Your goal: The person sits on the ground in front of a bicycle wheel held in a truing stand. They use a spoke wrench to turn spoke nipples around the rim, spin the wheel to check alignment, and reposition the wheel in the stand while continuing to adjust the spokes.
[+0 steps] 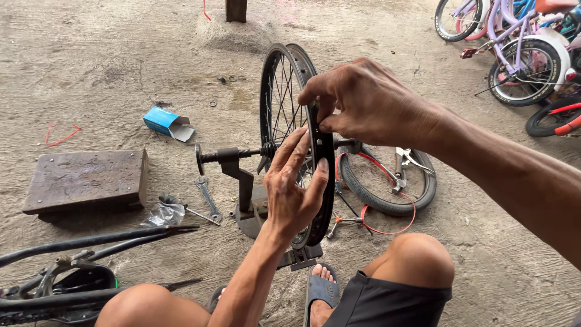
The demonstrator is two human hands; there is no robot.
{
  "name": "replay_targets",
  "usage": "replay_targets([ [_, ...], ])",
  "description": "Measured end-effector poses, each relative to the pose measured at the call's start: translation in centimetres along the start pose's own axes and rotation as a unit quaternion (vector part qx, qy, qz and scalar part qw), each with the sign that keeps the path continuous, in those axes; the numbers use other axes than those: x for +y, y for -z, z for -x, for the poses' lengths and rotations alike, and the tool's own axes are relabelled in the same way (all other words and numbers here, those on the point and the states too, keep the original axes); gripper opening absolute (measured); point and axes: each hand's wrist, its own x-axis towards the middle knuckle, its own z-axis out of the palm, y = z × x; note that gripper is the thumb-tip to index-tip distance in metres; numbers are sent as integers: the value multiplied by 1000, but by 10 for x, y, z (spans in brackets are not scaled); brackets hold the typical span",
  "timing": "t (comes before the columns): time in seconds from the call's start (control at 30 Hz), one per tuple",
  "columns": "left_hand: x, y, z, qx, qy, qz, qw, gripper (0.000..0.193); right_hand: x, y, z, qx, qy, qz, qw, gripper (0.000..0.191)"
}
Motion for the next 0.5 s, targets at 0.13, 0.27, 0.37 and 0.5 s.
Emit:
replay_targets([
  [0.13,-1,-4,4,3,14,22,1000,52,1,2,1,-16,-7,-36,999,39],
  [0.27,-2,-7,5,13,1,-2,1000,54,2,1,2,-10,-2,-42,999,34],
  [0.37,0,-7,6,17,2,3,1000,54,1,1,5,-11,-15,-57,998,33],
  [0.5,1,-6,6,17,-6,-3,1000,54,0,2,8,8,8,-65,998,34],
])
